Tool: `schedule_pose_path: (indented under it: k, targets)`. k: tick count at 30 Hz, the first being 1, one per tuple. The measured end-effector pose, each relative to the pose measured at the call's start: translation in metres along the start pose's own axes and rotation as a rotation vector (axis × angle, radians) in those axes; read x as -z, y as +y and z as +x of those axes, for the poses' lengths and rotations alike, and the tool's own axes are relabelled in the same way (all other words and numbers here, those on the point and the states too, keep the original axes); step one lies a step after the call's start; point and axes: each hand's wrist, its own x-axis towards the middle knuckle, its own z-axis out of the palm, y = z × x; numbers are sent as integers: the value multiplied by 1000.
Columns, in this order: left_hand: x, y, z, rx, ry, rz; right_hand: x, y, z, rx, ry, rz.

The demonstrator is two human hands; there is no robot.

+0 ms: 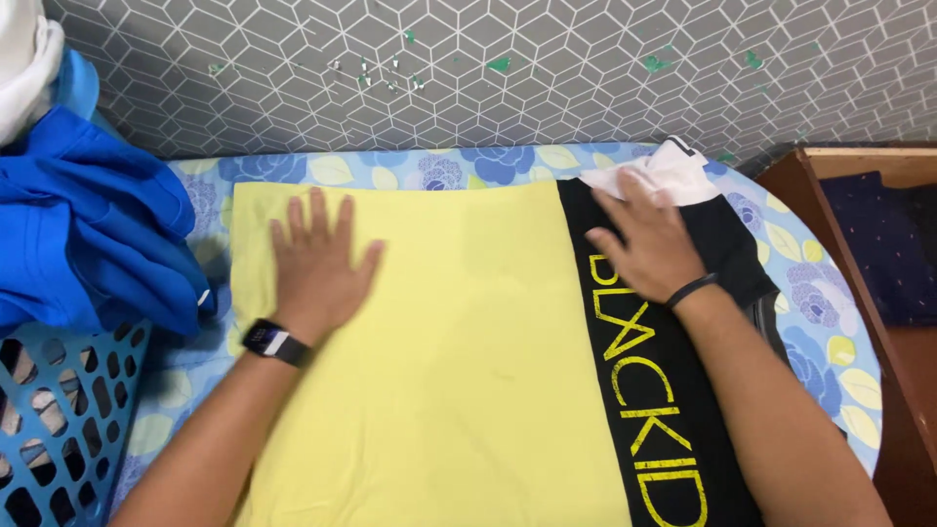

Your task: Folding a t-shirt on a bed

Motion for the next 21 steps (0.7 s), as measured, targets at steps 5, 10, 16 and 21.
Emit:
schedule_pose_path:
  k: [5,10,16,21]
  targets:
    - [-15,-63,16,-36,109,-66,-42,134,-2,-184,384,-18]
    - [-19,-49,36,-70,284,-68,-37,174,21,-358,487,-309]
    - [-17,15,61,-359,471,-74,-9,169,83,-617,60,5]
    - [-39,28,68,-490,318,-323,12,123,97,-606,-67,-60]
